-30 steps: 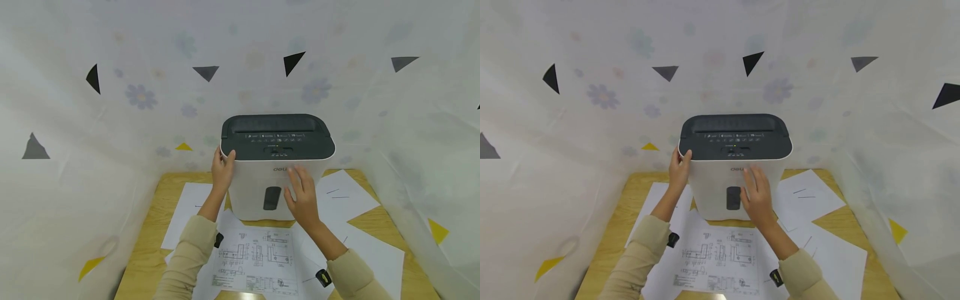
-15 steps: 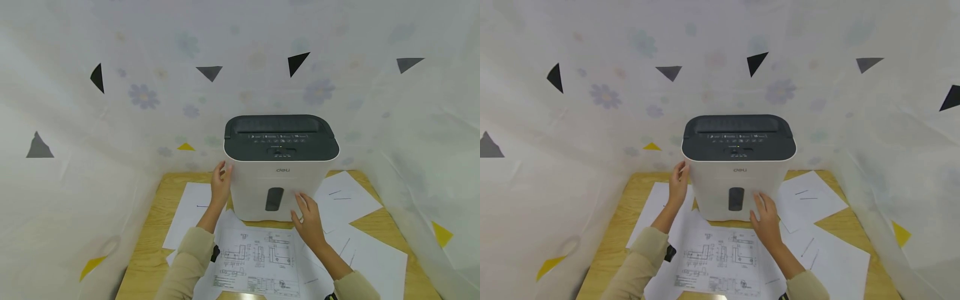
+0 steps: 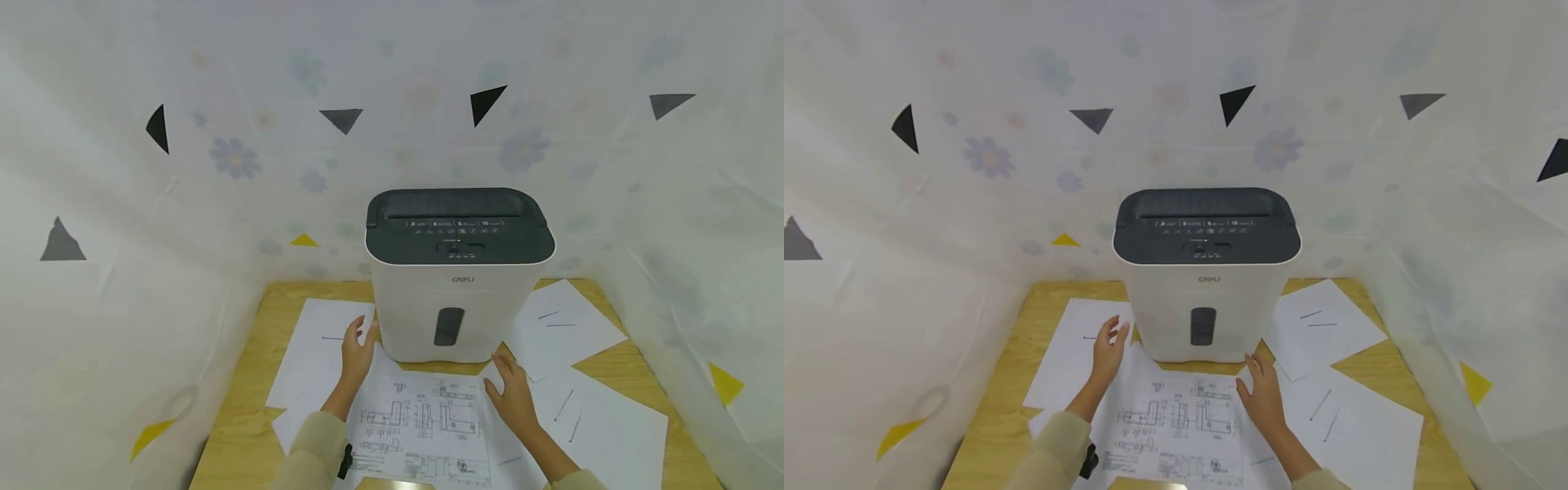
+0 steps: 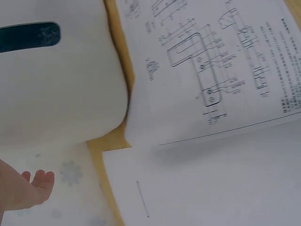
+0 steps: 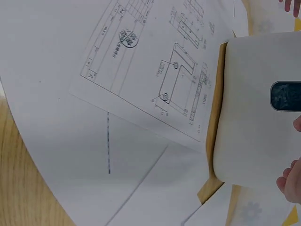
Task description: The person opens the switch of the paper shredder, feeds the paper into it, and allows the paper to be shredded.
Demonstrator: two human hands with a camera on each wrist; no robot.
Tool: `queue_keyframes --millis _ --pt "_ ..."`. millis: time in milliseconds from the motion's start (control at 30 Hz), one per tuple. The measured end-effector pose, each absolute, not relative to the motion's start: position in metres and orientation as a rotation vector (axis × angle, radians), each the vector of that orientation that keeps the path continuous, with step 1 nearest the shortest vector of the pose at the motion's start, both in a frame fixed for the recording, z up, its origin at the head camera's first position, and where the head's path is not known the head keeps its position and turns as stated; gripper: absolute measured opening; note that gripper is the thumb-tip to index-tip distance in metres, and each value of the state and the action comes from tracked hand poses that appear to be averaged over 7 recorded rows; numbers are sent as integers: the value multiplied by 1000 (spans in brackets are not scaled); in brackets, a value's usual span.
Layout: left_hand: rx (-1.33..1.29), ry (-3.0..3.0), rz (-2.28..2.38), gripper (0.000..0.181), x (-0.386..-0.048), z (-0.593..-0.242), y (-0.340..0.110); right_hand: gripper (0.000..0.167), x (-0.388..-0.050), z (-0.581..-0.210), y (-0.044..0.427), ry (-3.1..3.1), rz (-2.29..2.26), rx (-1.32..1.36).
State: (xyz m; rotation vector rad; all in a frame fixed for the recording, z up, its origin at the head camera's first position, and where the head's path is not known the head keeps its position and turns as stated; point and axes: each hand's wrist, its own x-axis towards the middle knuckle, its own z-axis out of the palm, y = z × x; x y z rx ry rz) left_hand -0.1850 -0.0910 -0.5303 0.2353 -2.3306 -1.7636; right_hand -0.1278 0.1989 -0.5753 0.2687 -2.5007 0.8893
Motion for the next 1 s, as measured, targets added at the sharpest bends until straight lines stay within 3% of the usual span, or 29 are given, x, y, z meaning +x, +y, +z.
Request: queue_keyframes --millis 667,1000 --pt "407 -2537 -1652 60 -144 -607 -100 47 -97 -616 217 -2829 885 81" --pt "536 -2662 -1504 61 -123 -622 -105 49 -92 -627 215 -3071 1102 -266"
